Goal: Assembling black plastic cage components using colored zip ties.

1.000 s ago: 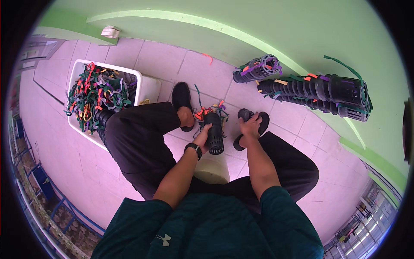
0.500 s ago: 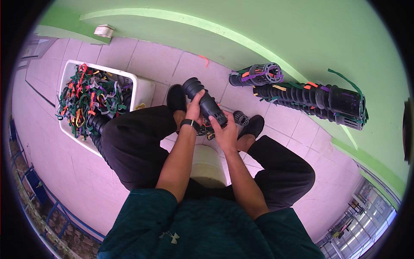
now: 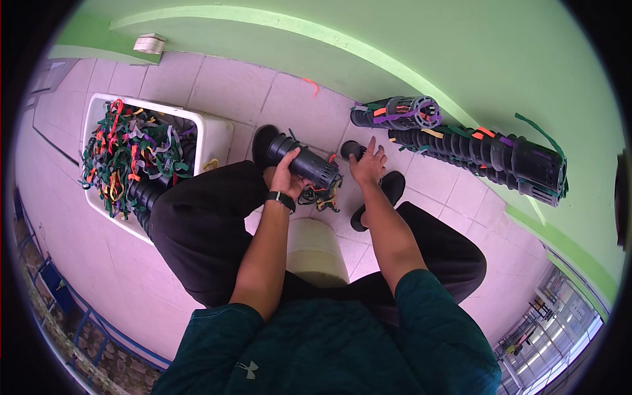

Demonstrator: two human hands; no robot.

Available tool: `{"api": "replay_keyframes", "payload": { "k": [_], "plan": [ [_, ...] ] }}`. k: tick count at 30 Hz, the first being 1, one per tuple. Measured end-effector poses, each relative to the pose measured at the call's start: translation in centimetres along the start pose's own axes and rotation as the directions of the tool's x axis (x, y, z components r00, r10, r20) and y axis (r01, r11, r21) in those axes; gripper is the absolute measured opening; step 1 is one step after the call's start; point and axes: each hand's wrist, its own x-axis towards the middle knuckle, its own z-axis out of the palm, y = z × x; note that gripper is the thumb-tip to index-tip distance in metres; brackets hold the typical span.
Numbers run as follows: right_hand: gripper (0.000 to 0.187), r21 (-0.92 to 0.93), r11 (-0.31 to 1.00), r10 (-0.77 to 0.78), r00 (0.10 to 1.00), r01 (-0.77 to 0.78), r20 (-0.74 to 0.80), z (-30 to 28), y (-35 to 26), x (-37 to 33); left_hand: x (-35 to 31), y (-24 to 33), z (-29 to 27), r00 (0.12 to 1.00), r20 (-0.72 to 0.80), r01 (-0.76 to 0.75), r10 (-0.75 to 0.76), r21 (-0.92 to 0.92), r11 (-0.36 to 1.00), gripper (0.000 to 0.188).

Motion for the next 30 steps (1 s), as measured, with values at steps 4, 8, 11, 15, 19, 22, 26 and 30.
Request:
{"api": "replay_keyframes", "payload": {
  "k": [4,8,11,15,19,22,26,30],
  "plan": [
    [0.076,0.490,0.832,0.126,0.949,-0.260,0.289,-6.0,-6.1,-4.7,0.5,-1.2,-1.1,0.999,-0.036,-0.023,0.019,-0.099,0.995,0.037],
    [0.069,0.580,0.309,-0.043,0.598,-0.754,0.800,-5.2,-6.9,-7.3,1.3,-1.0,-0.2,0.999,-0.015,-0.048,0.048,-0.037,0.998,0.036],
    [0.059,0.773,0.481,-0.031,0.873,-0.414,0.487,-4.4,-8.5,-9.0,1.2,0.1,0.9,0.996,0.038,-0.084,0.086,-0.072,0.994,0.037],
    [0.053,0.755,0.644,-0.046,0.980,-0.118,0.193,-6.2,-9.6,-9.7,1.6,2.1,1.7,0.985,-0.122,-0.141,0.126,-0.126,0.982,0.044],
    [0.058,0.598,0.685,-0.453,0.886,0.416,-0.097,-7.7,-6.0,-10.3,2.2,8.3,-1.4,0.958,-0.137,-0.264,0.252,-0.075,0.962,0.055],
    [0.069,0.429,0.874,-0.224,0.973,0.226,-0.057,-4.4,-4.9,-6.9,2.0,8.0,1.4,0.974,-0.050,-0.224,0.221,-0.054,0.973,0.070],
    [0.077,0.258,0.947,-0.218,0.972,0.188,0.090,-0.7,-6.4,-0.5,0.3,5.8,3.3,0.979,-0.058,-0.192,0.194,0.030,0.981,0.056],
    [0.084,0.193,0.978,-0.121,0.965,0.076,0.233,-0.7,-7.0,0.9,-1.1,4.1,1.0,0.992,-0.006,-0.128,0.128,-0.001,0.992,0.045]
  ]
}}
